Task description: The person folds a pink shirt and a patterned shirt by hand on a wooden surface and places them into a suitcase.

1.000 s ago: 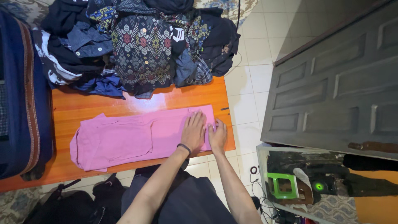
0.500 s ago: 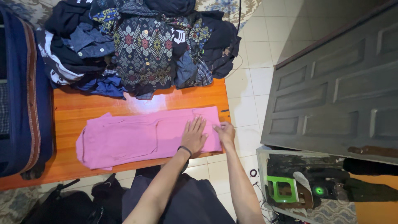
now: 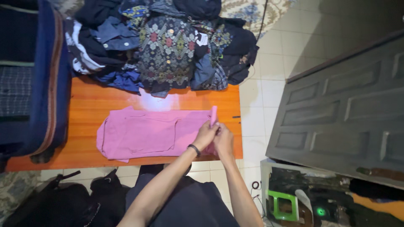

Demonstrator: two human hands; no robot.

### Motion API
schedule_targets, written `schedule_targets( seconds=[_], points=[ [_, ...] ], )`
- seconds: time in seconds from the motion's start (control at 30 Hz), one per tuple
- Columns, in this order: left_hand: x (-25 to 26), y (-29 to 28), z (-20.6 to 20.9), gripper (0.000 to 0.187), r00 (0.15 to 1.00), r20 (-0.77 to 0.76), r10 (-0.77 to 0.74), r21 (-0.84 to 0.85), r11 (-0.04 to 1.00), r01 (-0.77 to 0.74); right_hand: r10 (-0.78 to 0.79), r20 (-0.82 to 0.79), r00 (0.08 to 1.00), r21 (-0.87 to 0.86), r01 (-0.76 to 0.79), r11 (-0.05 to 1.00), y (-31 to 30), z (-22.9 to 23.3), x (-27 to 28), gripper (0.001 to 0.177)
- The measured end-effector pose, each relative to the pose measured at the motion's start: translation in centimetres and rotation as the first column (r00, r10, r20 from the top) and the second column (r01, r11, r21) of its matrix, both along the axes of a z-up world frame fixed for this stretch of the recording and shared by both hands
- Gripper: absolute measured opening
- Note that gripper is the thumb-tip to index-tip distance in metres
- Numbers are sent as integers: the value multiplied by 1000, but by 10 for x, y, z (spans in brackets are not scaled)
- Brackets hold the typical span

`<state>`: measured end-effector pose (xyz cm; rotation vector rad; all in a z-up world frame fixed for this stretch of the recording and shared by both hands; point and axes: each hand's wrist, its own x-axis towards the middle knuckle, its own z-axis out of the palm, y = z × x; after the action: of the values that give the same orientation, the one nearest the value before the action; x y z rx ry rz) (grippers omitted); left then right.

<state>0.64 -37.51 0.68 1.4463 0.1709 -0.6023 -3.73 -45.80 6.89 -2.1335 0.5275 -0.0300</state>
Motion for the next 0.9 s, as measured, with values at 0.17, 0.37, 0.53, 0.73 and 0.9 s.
schedule_targets(
  seconds=[0.17,0.37,0.53,0.73,0.9],
  points=[
    [10,81,-14,20,985,164,50,-90,995,-35,253,75,965,507,-255,823,15,-26,10,37],
    [17,192,13,25,982,171,82,-52,996,-74,303,106,947,344,-321,883,57,-41,35,26],
    [26,307,7,29,987,76,141,110,983,-149,474,180,862,-172,-446,878,104,-42,38,23],
    [17,375,-34,33,880,175,442,86,884,-460,386,280,879,-272,-313,910,140,-59,25,47],
    [-1,362,-12,39,858,285,427,515,687,-513,184,29,982,-17,-184,983,144,-84,23,56]
  ],
)
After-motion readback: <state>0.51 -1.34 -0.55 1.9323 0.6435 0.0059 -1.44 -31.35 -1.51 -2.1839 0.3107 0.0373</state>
